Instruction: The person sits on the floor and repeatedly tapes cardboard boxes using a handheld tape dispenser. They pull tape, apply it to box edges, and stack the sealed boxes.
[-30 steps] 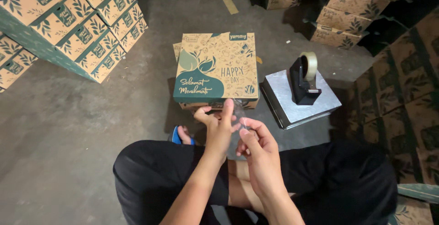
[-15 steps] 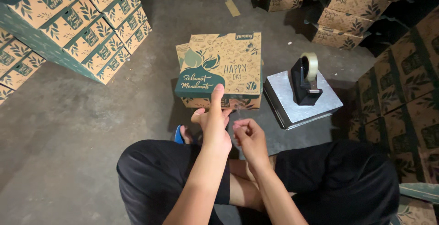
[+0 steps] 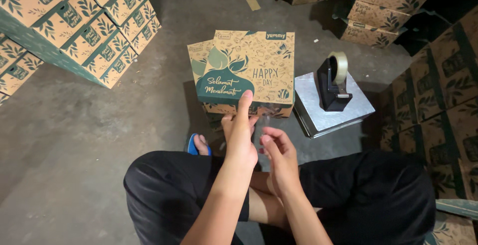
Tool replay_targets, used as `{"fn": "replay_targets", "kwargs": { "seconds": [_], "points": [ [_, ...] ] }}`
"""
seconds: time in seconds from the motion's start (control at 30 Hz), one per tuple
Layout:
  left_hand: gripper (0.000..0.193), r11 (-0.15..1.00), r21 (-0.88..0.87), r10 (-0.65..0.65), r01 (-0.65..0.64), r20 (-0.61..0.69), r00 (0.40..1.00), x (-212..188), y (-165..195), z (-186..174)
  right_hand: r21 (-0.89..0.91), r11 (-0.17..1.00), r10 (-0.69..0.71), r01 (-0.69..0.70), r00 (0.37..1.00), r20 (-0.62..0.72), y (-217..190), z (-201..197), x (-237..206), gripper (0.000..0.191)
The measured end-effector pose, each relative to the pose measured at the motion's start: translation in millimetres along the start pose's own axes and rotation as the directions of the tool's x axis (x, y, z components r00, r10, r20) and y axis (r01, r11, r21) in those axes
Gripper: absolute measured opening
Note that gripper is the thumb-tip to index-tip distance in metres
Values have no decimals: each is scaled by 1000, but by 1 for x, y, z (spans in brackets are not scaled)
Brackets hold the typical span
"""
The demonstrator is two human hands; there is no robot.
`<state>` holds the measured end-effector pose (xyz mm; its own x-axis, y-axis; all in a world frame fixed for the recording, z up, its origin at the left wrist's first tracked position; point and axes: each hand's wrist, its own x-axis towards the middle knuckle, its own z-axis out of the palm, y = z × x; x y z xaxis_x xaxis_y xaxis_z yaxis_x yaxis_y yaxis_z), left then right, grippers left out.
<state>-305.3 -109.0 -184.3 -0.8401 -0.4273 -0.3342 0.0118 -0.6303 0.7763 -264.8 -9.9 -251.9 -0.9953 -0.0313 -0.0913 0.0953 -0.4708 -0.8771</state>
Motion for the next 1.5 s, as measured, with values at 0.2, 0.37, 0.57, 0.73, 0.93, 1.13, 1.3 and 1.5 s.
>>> {"fn": "replay_targets", "kwargs": {
  "seconds": [0.2, 0.37, 0.57, 0.73, 0.93, 1.13, 1.3, 1.5],
  "points": [
    [67, 999, 30, -27, 28, -56, 998, 0, -1, -1, -171, 985, -40, 27, 997, -70, 5, -2, 10, 19],
    [65, 999, 46, -23, 28, -92, 996, 1, -4, 4, -126, 992, -23, 13, 997, -79, 8, 1, 11, 17],
    [71, 998, 39, -37, 42, -110, 993, 3, -3, 10, -116, 993, -29, 20, 996, -80, 7, 0, -1, 17],
    [69, 994, 92, -50, 64, -148, 988, -4, -6, 8, -143, 989, -50, 40, 997, -66, 15, -5, 8, 18],
    [56, 999, -13, 29, -31, -104, 994, -22, -16, 8, -256, 965, -91, 57, 988, -122, 34, -19, 39, 20],
    [49, 987, -75, 148, -145, 39, 988, -39, -16, 6, -386, 908, -228, 163, 965, -128, 39, -28, 41, 17],
    [56, 988, -44, 149, -149, 12, 989, -43, -17, 4, -269, 945, -229, 189, 965, -128, 32, -28, 40, 22],
    [56, 994, -30, 104, -106, -58, 993, -40, -23, 7, -15, 994, -114, 113, 989, -96, 19, -26, 45, 18]
  ]
}}
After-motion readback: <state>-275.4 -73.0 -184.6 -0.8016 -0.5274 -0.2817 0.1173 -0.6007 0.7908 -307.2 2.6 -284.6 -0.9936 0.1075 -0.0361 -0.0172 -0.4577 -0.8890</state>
